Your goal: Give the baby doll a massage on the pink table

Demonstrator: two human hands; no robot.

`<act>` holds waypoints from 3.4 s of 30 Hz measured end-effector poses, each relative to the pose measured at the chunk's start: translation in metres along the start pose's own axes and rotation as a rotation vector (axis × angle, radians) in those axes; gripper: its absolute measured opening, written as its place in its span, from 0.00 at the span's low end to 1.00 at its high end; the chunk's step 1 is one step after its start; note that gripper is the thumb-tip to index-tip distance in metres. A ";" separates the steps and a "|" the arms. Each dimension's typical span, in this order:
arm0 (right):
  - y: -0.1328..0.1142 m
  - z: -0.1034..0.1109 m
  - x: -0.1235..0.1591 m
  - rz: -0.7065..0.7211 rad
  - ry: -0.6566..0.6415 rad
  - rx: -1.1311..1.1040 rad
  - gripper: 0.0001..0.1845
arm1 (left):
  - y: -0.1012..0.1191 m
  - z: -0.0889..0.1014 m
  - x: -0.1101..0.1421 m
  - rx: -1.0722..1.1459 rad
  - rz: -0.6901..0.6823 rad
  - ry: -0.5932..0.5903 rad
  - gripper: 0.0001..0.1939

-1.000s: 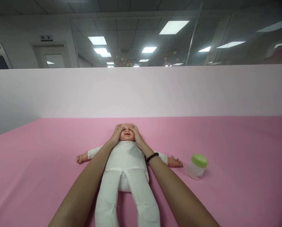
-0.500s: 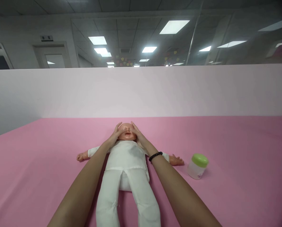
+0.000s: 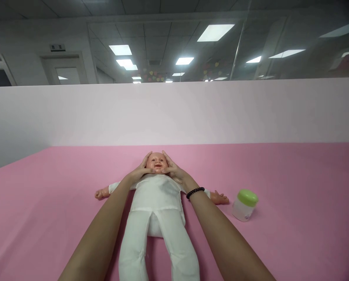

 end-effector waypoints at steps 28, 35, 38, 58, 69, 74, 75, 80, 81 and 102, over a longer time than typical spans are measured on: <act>0.004 0.004 -0.006 0.043 -0.019 0.027 0.66 | 0.002 -0.003 0.003 -0.016 -0.002 0.013 0.58; 0.000 -0.001 -0.001 0.060 -0.013 0.068 0.66 | 0.001 -0.001 0.000 -0.034 -0.021 0.036 0.59; -0.002 -0.004 0.003 0.064 0.007 0.106 0.68 | 0.001 -0.002 0.001 -0.036 -0.003 0.050 0.60; 0.000 -0.002 0.000 0.030 -0.026 0.049 0.68 | -0.001 0.001 -0.002 -0.058 -0.014 0.013 0.57; -0.005 -0.008 0.007 0.030 0.006 0.107 0.69 | 0.006 -0.005 0.004 -0.074 -0.045 -0.015 0.57; -0.003 -0.007 0.005 0.037 0.003 0.075 0.69 | 0.001 0.000 0.001 -0.074 -0.022 0.002 0.56; -0.002 -0.006 0.004 0.033 0.001 0.067 0.68 | -0.001 0.002 -0.001 -0.072 -0.024 0.002 0.56; 0.000 -0.002 -0.001 0.037 -0.015 0.046 0.67 | -0.002 0.004 -0.003 -0.071 -0.040 0.000 0.55; 0.000 -0.002 0.000 0.036 -0.016 0.046 0.66 | 0.000 0.002 -0.001 -0.061 -0.035 0.001 0.55; -0.001 -0.002 0.001 0.225 0.094 0.120 0.59 | 0.000 0.000 0.005 -0.190 -0.068 0.147 0.53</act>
Point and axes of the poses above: each hand's wrist, its own x-axis away from the middle knuckle, its own z-axis out of the back of the hand, y = z × x, the point moved 5 cm from there along -x, towards the middle knuckle, and after that the axes turned 3 degrees about x, right-handed, at the moved point
